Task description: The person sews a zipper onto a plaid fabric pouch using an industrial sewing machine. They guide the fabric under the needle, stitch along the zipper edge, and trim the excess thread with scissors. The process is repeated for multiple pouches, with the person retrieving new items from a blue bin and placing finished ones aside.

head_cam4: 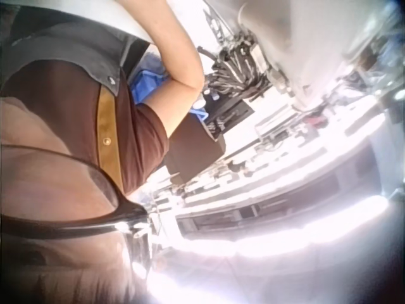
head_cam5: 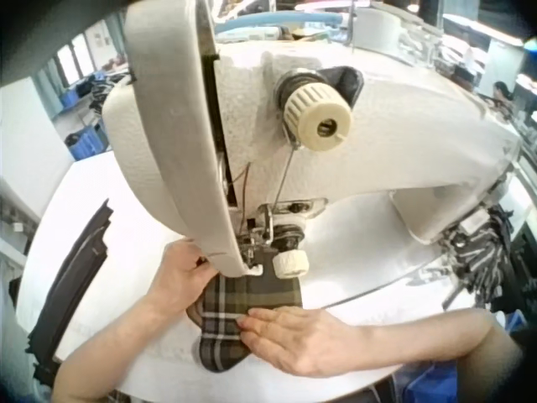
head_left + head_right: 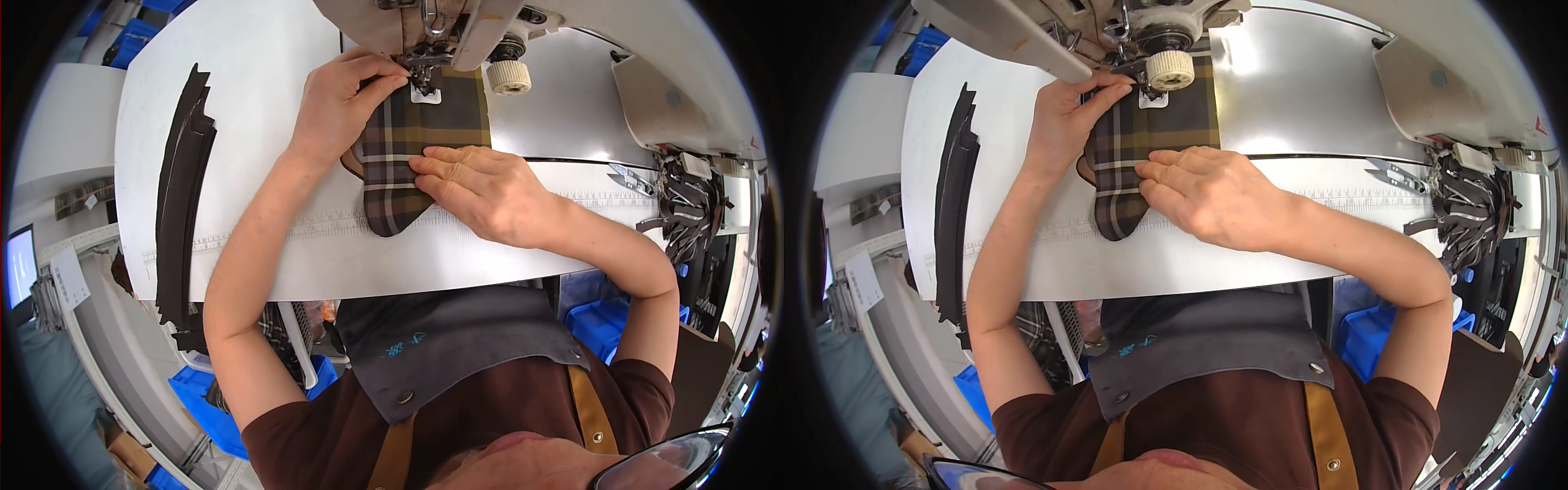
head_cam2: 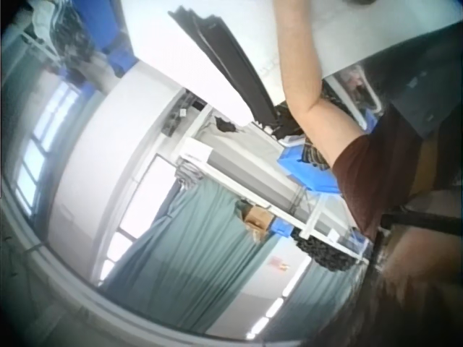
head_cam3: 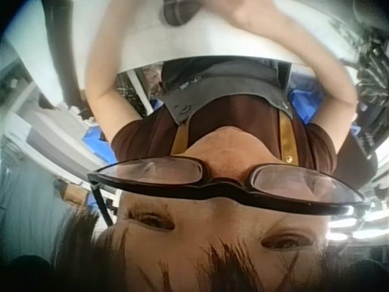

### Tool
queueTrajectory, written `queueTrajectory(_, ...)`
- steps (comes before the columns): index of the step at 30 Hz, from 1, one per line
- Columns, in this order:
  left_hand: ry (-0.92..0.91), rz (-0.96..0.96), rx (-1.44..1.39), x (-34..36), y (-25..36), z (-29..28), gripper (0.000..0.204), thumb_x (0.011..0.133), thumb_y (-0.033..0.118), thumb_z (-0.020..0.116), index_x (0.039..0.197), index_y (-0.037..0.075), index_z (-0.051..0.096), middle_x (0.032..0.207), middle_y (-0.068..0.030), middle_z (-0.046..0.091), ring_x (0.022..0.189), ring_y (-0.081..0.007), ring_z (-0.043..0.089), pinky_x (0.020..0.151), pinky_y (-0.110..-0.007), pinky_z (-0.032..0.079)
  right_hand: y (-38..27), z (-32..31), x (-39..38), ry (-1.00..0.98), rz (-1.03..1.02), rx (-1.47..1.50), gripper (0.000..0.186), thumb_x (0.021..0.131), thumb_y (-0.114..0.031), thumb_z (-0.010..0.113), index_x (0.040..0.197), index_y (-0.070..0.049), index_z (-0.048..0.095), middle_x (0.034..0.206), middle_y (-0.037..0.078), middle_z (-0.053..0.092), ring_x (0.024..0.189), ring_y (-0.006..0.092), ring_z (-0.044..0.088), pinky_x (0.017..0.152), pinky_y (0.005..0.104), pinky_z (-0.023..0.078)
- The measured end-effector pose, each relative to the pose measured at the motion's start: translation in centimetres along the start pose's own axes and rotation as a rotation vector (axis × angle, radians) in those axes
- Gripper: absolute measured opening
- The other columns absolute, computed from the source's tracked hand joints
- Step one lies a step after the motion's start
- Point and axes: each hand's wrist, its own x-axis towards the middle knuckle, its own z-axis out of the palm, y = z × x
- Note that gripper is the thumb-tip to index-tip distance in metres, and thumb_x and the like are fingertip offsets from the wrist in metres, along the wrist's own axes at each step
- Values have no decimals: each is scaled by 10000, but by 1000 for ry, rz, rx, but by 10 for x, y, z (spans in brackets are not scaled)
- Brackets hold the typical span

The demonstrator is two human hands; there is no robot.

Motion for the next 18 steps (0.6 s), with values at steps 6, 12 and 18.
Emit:
queueTrajectory(6,-35,58,12,-1,-6,-1,101,815,132,660,818,33,677,823,-23,652,761,-180,590,920,-329,355,0,0,2,-13,-10,-4,181,727,-91,597,860,32,609,1013,155,663,916,279,659,758,349,548)
queueTrajectory(12,-32,89,0,-1,-11,4,108,816,158,658,806,52,678,803,-8,639,762,-166,586,939,-356,326,1,-2,1,-25,-5,2,184,730,-92,599,867,29,613,1021,156,663,926,280,660,762,351,548)
queueTrajectory(18,-10,179,145,-3,-10,5,100,812,168,658,809,72,685,834,10,643,777,-172,597,951,-391,352,2,-1,-1,-28,-8,1,190,738,-92,599,888,23,621,1025,159,664,952,279,659,772,353,549)
